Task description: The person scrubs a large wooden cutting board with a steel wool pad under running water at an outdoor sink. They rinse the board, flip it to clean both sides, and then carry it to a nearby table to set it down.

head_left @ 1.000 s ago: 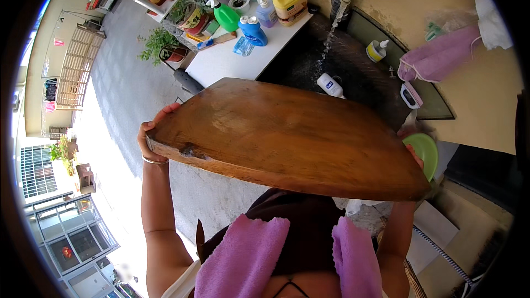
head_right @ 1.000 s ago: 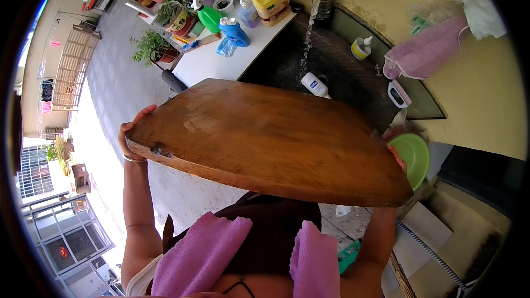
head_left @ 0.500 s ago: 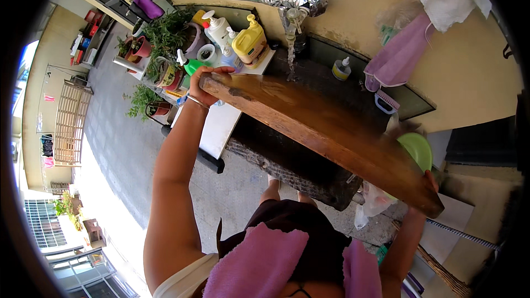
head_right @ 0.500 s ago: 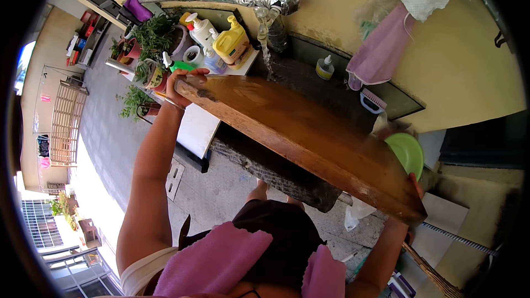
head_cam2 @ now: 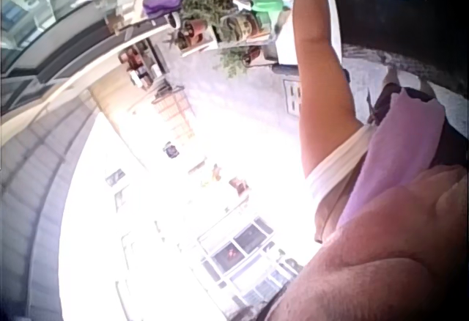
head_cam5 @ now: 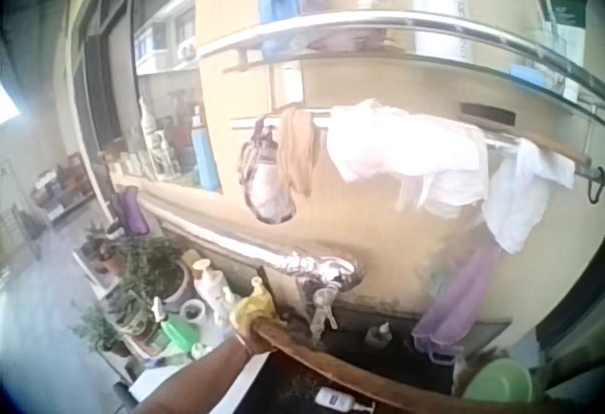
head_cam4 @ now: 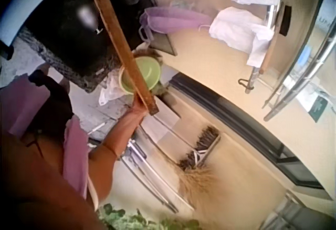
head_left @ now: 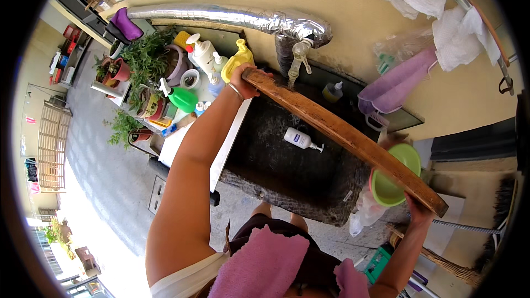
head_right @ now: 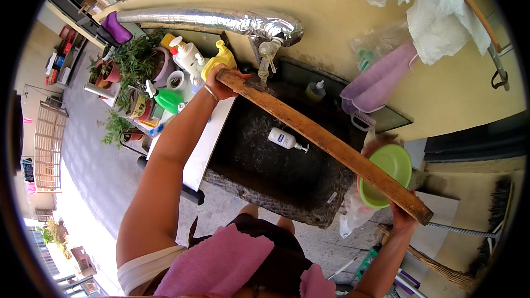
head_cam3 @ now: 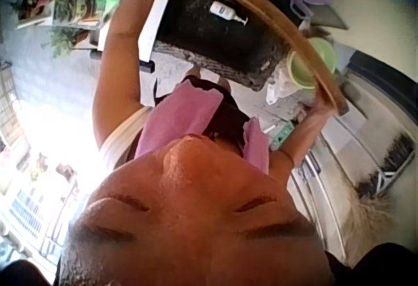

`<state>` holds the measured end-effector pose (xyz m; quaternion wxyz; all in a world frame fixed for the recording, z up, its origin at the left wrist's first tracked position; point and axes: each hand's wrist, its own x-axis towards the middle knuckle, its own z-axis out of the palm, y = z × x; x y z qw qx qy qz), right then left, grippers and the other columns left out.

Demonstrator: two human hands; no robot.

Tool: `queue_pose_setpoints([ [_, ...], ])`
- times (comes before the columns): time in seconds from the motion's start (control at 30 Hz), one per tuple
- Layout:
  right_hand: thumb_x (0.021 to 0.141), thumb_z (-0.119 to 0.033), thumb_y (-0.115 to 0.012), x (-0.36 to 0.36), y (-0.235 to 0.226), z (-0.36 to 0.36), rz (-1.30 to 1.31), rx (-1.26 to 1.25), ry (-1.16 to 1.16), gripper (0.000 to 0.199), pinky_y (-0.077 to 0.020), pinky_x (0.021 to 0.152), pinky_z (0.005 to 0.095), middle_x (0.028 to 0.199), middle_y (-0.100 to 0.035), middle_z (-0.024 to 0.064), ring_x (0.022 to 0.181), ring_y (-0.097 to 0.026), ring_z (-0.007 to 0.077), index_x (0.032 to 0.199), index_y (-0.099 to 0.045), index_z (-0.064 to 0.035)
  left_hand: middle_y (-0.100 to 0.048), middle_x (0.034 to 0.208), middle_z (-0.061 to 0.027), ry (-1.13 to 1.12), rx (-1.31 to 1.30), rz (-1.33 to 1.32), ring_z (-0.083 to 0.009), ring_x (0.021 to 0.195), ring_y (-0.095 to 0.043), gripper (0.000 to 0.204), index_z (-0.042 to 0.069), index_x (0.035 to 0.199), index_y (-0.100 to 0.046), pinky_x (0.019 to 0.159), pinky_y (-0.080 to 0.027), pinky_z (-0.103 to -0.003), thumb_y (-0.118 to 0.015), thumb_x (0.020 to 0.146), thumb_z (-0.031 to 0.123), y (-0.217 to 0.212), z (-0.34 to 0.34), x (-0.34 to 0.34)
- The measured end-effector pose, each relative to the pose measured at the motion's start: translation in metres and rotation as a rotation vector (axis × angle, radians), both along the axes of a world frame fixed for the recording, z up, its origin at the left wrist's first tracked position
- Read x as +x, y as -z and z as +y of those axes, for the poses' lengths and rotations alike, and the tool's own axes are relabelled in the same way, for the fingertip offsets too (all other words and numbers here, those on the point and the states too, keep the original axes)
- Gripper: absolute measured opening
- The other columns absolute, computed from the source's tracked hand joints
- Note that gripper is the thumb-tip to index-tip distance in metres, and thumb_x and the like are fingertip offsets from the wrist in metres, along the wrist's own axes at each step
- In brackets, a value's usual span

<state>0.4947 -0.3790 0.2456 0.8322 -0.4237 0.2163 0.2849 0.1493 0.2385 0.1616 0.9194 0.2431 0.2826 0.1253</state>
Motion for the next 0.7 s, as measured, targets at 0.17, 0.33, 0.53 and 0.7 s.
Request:
queue_pose_setpoints([
  [0.17,0.092,-0.049,-0.045,0.002,-0.017,0.024,0.041,-0.095,0.026,0.064,-0.0299,0.104,0.0649,0.144,-0.040,0.0206,0.132,-0.036,0.0439,0.137,-0.043,-0.0047,-0.051,0.137,-0.0226,-0.048,-0.096,-0.019,-0.0352,0.116,-0.051,0.039,0.007,0.083,-0.067,0.097,-0.033,-0.060,-0.048,0.080,0.040,-0.002,0.010,0.012],
  [0.33,0.090,-0.050,-0.047,-0.013,-0.031,0.048,0.050,-0.132,0.086,0.065,-0.0360,0.099,0.0650,0.140,-0.044,0.0229,0.127,-0.042,0.0451,0.134,-0.046,-0.0016,-0.055,0.132,-0.0232,-0.087,-0.116,0.011,-0.0363,0.114,-0.053,0.033,0.009,0.078,-0.066,0.094,-0.035,-0.059,-0.052,0.079,0.039,-0.008,0.008,0.016],
  [0.53,0.089,-0.049,-0.049,-0.017,-0.034,0.046,0.041,-0.100,0.024,0.065,-0.0355,0.102,0.0629,0.138,-0.047,0.0219,0.126,-0.044,0.0438,0.134,-0.047,-0.0014,-0.058,0.126,-0.0241,-0.150,-0.156,-0.005,-0.0390,0.111,-0.055,0.030,0.009,0.079,-0.065,0.092,-0.036,-0.060,-0.056,0.078,0.038,0.005,0.012,0.017],
  [0.7,0.089,-0.053,-0.048,-0.023,-0.042,0.039,0.091,-0.021,0.021,0.067,-0.0262,0.106,0.0687,0.148,-0.038,0.0157,0.137,-0.031,0.0414,0.141,-0.042,-0.0104,-0.061,0.120,-0.0248,-0.182,-0.139,0.035,-0.0413,0.112,-0.054,0.033,0.008,0.084,-0.064,0.092,-0.034,-0.063,-0.055,0.078,0.039,0.000,0.006,0.022],
])
